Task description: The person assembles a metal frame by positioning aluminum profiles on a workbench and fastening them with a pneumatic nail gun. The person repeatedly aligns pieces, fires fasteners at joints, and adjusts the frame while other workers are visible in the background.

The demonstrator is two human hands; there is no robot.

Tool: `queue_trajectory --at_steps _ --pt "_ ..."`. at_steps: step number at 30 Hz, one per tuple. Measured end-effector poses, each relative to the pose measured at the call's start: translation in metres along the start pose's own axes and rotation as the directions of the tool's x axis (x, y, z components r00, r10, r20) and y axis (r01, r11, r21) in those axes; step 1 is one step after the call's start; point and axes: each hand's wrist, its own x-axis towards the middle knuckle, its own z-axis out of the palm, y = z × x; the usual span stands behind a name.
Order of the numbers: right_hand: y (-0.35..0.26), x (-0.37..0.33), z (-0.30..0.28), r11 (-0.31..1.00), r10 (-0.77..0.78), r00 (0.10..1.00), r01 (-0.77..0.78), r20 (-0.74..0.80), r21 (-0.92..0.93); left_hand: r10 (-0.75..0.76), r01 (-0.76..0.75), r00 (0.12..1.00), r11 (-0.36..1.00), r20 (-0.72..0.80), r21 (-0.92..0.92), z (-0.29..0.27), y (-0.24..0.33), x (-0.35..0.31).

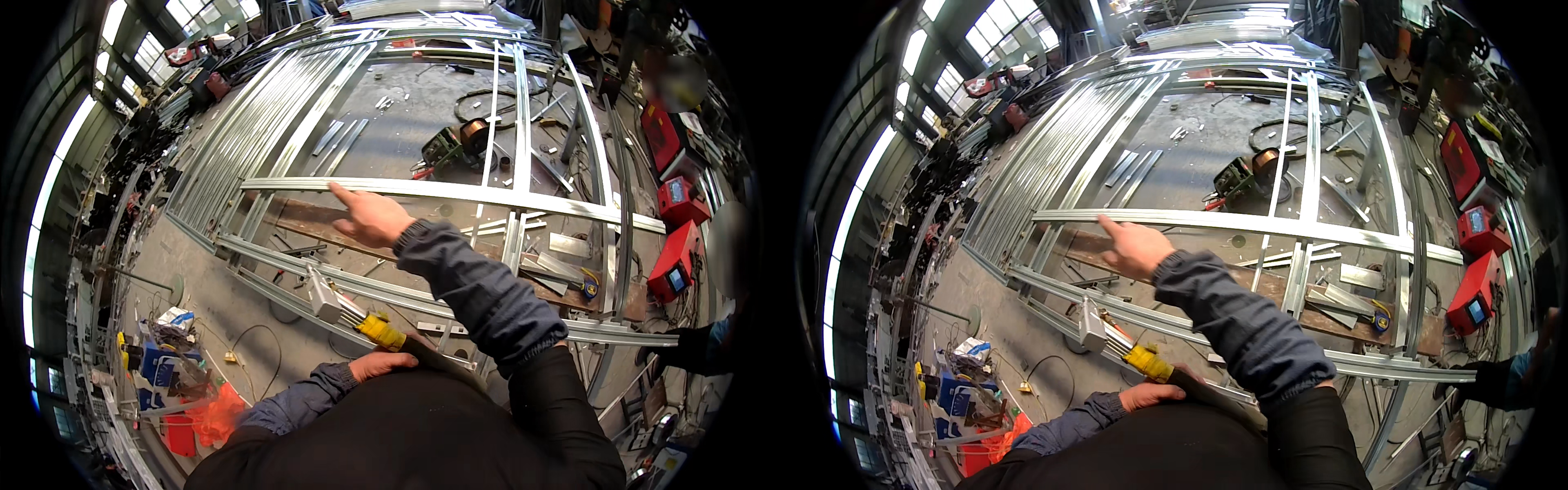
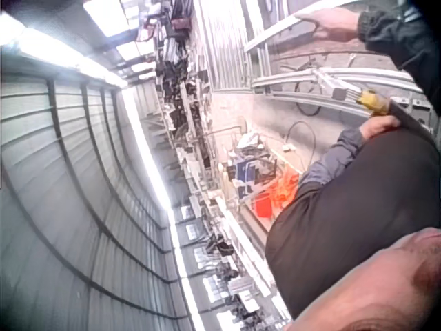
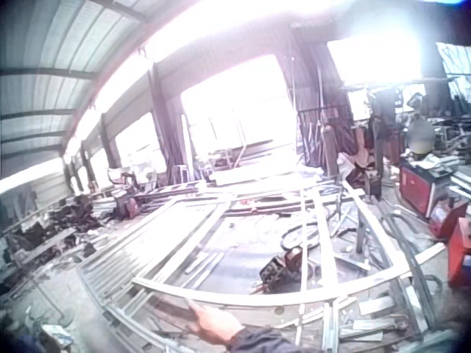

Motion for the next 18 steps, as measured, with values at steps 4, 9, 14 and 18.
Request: queue_trajectory --at_steps 4,9,14,18 --pt "-0.091 0.067 -0.027 0.987 -0.158 0.984 0.157 -0.086 -0.026 0.05 -0.057 0.996 0.994 0.072 0.094 -0.026 0.023 -0.02" --pt "-0.04 0.02 0.028 0.951 0.015 0.99 0.029 -0.141 0.306 0.02 -0.02 1.0 0.999 0.009 -0.036 -0.068 0.033 -0.051" --pt "0.102 -0.133 0.191 0.944 0.319 0.941 -0.326 -0.114 -0.05 -0.015 0.02 0.998 0.996 0.057 -0.086 -0.107 0.05 -0.062" --pt "0.1 -0.198 0.233 0.883 0.387 0.909 -0.413 -0.152 -0.224 -0.016 0.024 0.998 0.993 0.066 -0.119 -0.135 0.059 -0.069"
